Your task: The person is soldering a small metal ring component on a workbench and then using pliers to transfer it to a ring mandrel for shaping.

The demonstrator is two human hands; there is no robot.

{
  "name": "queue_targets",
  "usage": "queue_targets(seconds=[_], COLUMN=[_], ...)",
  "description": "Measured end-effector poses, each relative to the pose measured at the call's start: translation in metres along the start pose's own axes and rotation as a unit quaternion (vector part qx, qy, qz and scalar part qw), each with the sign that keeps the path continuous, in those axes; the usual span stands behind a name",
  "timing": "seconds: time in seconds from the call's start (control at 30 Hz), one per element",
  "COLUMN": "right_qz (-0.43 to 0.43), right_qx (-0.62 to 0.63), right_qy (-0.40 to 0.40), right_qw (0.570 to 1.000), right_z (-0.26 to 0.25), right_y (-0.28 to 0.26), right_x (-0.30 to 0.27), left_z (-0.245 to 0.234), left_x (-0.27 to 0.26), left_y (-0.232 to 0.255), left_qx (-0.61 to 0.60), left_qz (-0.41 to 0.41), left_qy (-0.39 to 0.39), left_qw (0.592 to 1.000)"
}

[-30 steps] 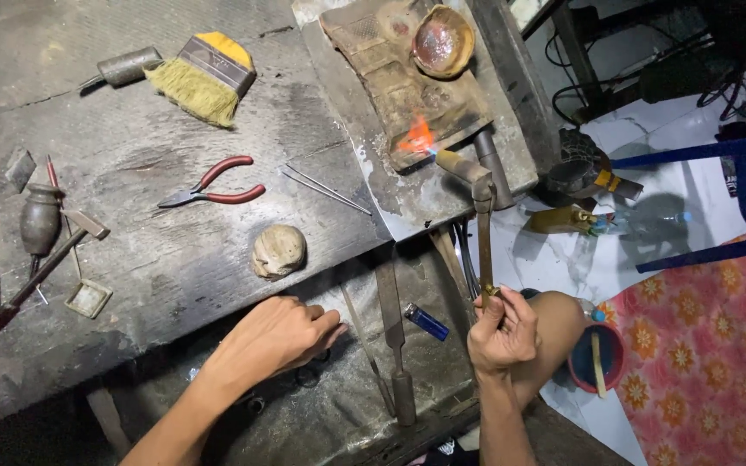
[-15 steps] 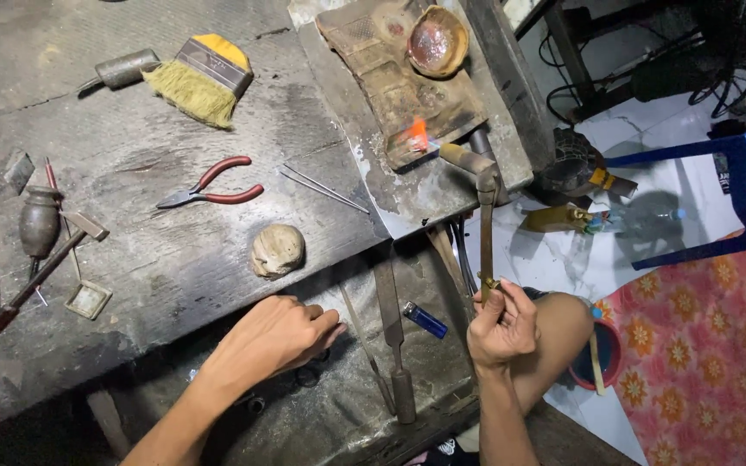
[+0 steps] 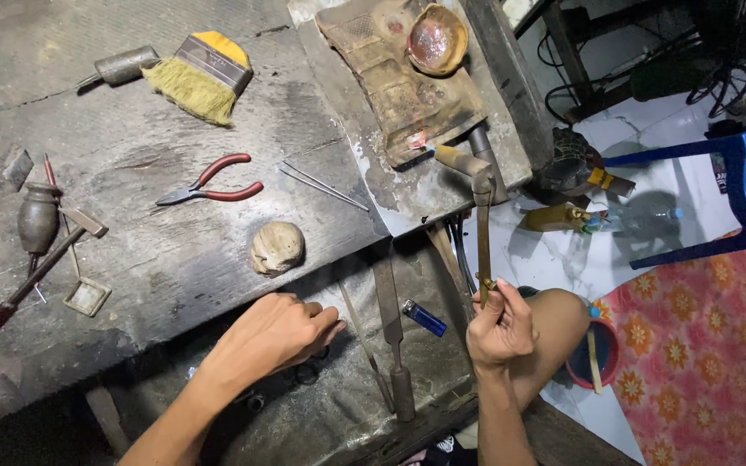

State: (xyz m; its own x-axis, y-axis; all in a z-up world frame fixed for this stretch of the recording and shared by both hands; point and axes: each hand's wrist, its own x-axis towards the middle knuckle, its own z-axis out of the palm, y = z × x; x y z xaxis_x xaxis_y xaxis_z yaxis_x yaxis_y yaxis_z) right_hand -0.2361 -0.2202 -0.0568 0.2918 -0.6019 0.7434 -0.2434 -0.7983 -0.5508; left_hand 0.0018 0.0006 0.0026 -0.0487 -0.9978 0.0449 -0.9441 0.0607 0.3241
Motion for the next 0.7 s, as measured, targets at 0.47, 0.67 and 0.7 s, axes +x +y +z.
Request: queue_targets(seconds=[0.47,0.67,0.7], right_qz=[-0.016,0.014,0.004], right_qx=[0.002,-0.001,0.0], right_qy=[-0.015,-0.008,-0.01], right_qw=[1.0,1.0,1.0], right_z=[0.001,0.001,0.0], right_y=[-0.006,-0.007,-0.005], right_x=[0.006,0.005,0.004], left_z=[0.004,0.002,0.001], left_x=[-0.001,0.0,0.001], left_y=[-0.001,-0.001,0.0], left_qx=[-0.008,-0.003,-0.001], left_qz=[-0.005,0.006,0.004], left_qy=[-0.008,-0.006,-0.001], left_qw=[1.0,1.0,1.0])
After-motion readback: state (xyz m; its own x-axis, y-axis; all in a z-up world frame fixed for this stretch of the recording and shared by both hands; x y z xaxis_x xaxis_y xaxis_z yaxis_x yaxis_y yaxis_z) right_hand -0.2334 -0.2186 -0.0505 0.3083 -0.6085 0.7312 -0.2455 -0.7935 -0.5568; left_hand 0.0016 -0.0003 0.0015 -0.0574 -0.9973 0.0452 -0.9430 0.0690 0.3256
